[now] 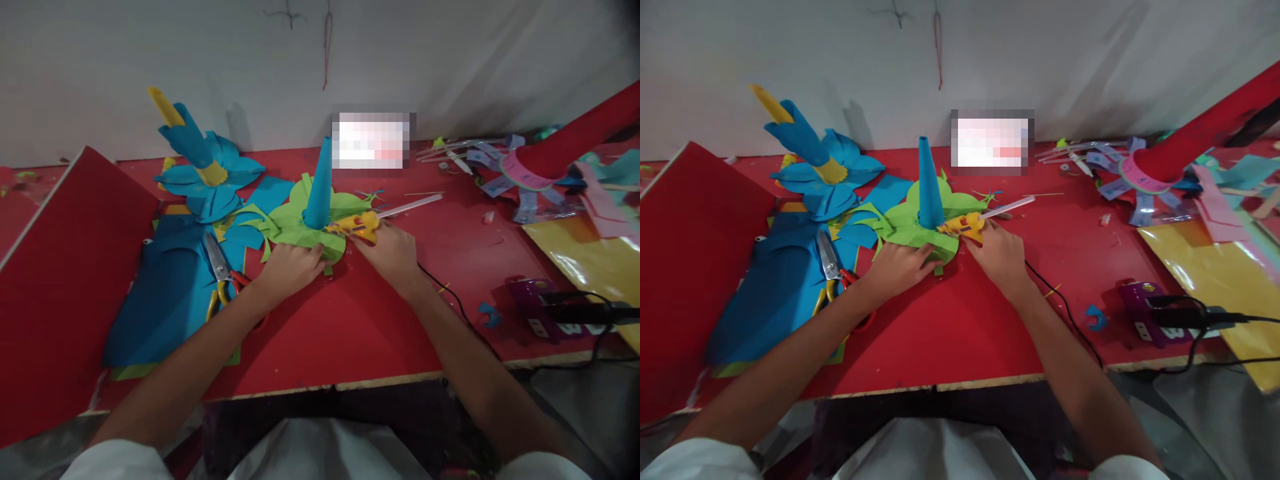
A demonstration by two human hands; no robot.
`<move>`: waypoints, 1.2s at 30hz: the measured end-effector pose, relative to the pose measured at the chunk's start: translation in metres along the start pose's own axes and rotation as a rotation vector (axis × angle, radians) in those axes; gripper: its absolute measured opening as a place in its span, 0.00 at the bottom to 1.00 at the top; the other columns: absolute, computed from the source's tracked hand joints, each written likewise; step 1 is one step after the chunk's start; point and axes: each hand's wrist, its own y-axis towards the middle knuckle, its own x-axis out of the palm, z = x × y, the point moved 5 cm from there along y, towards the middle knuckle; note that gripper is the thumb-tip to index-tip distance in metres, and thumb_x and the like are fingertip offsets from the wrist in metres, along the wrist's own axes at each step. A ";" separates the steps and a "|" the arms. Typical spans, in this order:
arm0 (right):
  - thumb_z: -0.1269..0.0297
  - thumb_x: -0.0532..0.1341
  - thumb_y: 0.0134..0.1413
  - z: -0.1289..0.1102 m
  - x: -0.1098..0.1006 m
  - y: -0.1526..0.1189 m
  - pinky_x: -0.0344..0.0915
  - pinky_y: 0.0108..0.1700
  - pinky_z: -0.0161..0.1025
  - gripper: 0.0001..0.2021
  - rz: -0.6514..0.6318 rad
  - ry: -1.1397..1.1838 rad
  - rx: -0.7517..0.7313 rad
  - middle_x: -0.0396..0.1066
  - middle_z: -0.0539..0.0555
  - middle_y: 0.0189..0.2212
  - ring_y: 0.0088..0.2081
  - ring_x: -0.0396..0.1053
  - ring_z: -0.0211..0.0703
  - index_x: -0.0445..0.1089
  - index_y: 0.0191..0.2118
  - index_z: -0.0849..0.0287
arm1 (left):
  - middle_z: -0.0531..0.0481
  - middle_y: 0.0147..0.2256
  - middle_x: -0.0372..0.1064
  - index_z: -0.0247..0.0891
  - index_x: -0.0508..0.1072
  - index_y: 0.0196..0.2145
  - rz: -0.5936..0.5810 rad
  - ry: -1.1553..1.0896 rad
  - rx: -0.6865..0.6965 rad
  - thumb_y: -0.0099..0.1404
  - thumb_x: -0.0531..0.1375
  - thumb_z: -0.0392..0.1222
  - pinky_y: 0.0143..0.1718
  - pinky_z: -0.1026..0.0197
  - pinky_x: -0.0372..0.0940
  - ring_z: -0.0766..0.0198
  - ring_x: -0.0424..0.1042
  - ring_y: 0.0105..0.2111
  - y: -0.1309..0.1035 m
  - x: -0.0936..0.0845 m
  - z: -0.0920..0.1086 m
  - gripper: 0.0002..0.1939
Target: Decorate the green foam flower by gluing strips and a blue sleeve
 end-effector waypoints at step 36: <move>0.42 0.61 0.62 0.010 -0.001 0.005 0.69 0.45 0.51 0.25 0.016 0.186 -0.002 0.79 0.65 0.47 0.48 0.76 0.62 0.74 0.51 0.58 | 0.37 0.33 0.79 0.35 0.78 0.49 0.037 -0.052 0.024 0.79 0.48 0.52 0.34 0.56 0.63 0.49 0.79 0.34 0.002 0.003 -0.001 0.24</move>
